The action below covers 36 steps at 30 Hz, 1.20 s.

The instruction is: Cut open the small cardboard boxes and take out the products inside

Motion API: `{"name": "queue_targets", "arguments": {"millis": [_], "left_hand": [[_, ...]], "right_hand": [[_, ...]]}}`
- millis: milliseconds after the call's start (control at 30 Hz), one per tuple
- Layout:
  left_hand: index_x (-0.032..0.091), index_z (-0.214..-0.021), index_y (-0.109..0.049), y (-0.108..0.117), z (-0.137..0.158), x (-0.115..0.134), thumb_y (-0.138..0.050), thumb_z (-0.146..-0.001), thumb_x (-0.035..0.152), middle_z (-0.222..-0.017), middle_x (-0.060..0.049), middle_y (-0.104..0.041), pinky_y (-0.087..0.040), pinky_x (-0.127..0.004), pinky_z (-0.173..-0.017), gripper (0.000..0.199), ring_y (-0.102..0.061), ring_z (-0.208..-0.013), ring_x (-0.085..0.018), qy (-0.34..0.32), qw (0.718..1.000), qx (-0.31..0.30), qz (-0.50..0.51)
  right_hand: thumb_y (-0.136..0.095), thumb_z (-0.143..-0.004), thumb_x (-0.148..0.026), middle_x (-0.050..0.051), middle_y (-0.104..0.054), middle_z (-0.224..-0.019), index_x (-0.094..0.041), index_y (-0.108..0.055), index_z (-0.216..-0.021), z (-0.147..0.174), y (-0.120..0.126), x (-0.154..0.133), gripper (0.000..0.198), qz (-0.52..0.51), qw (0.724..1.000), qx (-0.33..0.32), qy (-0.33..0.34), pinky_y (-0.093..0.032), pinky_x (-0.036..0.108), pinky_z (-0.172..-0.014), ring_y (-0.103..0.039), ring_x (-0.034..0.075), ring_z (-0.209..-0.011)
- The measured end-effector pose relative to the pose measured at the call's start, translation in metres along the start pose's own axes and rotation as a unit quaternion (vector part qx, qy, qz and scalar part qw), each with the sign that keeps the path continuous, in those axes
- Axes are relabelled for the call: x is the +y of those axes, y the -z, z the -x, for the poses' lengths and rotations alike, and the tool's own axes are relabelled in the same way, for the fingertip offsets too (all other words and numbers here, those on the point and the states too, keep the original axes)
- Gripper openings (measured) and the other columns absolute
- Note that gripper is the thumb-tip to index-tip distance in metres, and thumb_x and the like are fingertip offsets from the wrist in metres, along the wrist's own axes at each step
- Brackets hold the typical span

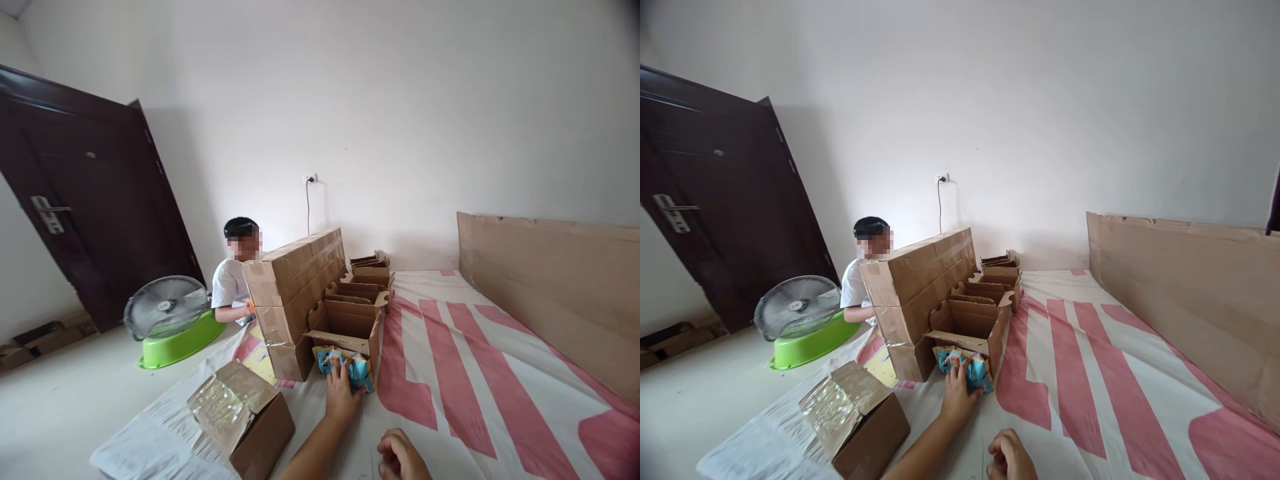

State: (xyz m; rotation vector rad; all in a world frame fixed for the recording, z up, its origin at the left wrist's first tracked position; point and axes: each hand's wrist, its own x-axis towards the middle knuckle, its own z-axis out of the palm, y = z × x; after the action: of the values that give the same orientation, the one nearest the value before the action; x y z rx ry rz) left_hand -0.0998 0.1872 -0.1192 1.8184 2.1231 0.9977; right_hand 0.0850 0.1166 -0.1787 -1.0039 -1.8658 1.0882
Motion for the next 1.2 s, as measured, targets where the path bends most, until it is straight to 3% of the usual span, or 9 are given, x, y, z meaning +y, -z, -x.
{"name": "queue_targets", "arguments": {"millis": [167,300,367,433,567,800,967,1133,1200], "left_hand": [[0.021,-0.144,-0.041,0.037,0.037,0.001,-0.073,-0.064,0.018,-0.137,-0.014,-0.053,-0.042,-0.041,-0.107,0.086,-0.051,-0.128,-0.030,-0.050,0.994,-0.072,0.072],[0.028,-0.133,-0.055,0.120,0.075,0.006,-0.068,-0.078,0.027,-0.137,-0.010,-0.056,-0.043,-0.040,-0.106,0.057,-0.053,-0.126,-0.028,-0.199,0.963,-0.105,0.149],[0.025,-0.118,-0.066,0.172,0.077,0.005,-0.067,-0.080,0.032,-0.126,-0.011,-0.063,-0.041,-0.043,-0.108,0.038,-0.056,-0.121,-0.029,-0.209,0.961,-0.031,0.179],[0.022,-0.096,-0.072,0.220,0.065,-0.009,-0.076,-0.070,0.037,-0.107,-0.009,-0.070,-0.043,-0.042,-0.103,0.030,-0.061,-0.109,-0.029,-0.093,0.958,0.138,0.233],[0.020,-0.107,-0.065,0.280,0.036,-0.081,-0.060,-0.086,0.048,-0.114,-0.007,-0.065,-0.041,-0.045,-0.103,0.035,-0.059,-0.109,-0.026,0.072,0.928,0.270,0.245],[0.016,-0.121,-0.058,0.248,0.051,-0.182,-0.059,-0.094,0.038,-0.121,-0.009,-0.061,-0.054,-0.044,-0.088,0.035,-0.063,-0.103,-0.022,0.256,0.879,0.248,0.318],[0.015,-0.114,-0.060,0.209,0.062,-0.196,-0.057,-0.095,0.040,-0.111,-0.007,-0.064,-0.056,-0.039,-0.081,0.032,-0.064,-0.093,-0.019,0.269,0.862,0.204,0.377],[0.015,-0.094,-0.060,0.198,0.075,-0.197,-0.056,-0.093,0.047,-0.092,-0.002,-0.063,-0.052,-0.034,-0.076,0.033,-0.062,-0.082,-0.015,0.223,0.862,0.184,0.416],[0.017,-0.085,-0.057,0.194,0.081,-0.195,-0.060,-0.086,0.057,-0.082,0.001,-0.060,-0.050,-0.030,-0.075,0.040,-0.059,-0.078,-0.014,0.201,0.863,0.175,0.430]], "right_hand": [[-0.053,-0.068,-0.021,0.003,-0.057,-0.090,-0.022,-0.055,-0.085,0.004,0.005,-0.009,0.018,0.014,1.000,0.009,0.017,-0.048,0.027,-0.071,-0.059,0.017,-0.077],[-0.052,-0.070,-0.023,0.004,-0.059,-0.089,-0.022,-0.058,-0.083,0.005,0.006,-0.007,0.015,0.033,0.999,0.000,0.030,-0.049,0.029,-0.071,-0.059,0.018,-0.076],[-0.054,-0.072,-0.025,0.005,-0.062,-0.091,-0.022,-0.060,-0.085,0.006,0.007,-0.006,0.015,0.039,0.999,0.005,0.024,-0.050,0.031,-0.073,-0.060,0.019,-0.078],[-0.056,-0.074,-0.029,0.006,-0.063,-0.093,-0.022,-0.063,-0.086,0.007,0.008,-0.006,0.016,0.037,0.999,0.015,0.020,-0.051,0.033,-0.075,-0.061,0.021,-0.081],[-0.057,-0.078,-0.036,0.009,-0.065,-0.097,-0.022,-0.066,-0.088,0.009,0.010,-0.008,0.020,0.037,0.999,0.006,0.019,-0.053,0.035,-0.077,-0.063,0.023,-0.087],[-0.053,-0.085,-0.040,0.009,-0.065,-0.099,-0.022,-0.066,-0.092,0.011,0.012,-0.009,0.024,0.095,0.995,-0.006,0.042,-0.054,0.035,-0.078,-0.063,0.022,-0.088],[-0.058,-0.080,-0.034,0.010,-0.062,-0.116,-0.024,-0.070,-0.106,0.004,0.007,-0.017,0.031,0.137,0.989,-0.019,0.043,-0.052,0.041,-0.089,-0.062,0.025,-0.100],[-0.066,-0.070,-0.025,0.009,-0.042,-0.149,-0.025,-0.073,-0.104,-0.026,0.001,-0.026,0.035,0.151,0.987,0.016,0.058,-0.024,0.056,-0.115,-0.035,0.036,-0.137],[-0.067,-0.069,-0.025,0.008,-0.046,-0.146,-0.025,-0.071,-0.105,-0.045,0.002,-0.027,0.036,0.131,0.990,0.012,0.060,-0.032,0.053,-0.112,-0.041,0.033,-0.134]]}}
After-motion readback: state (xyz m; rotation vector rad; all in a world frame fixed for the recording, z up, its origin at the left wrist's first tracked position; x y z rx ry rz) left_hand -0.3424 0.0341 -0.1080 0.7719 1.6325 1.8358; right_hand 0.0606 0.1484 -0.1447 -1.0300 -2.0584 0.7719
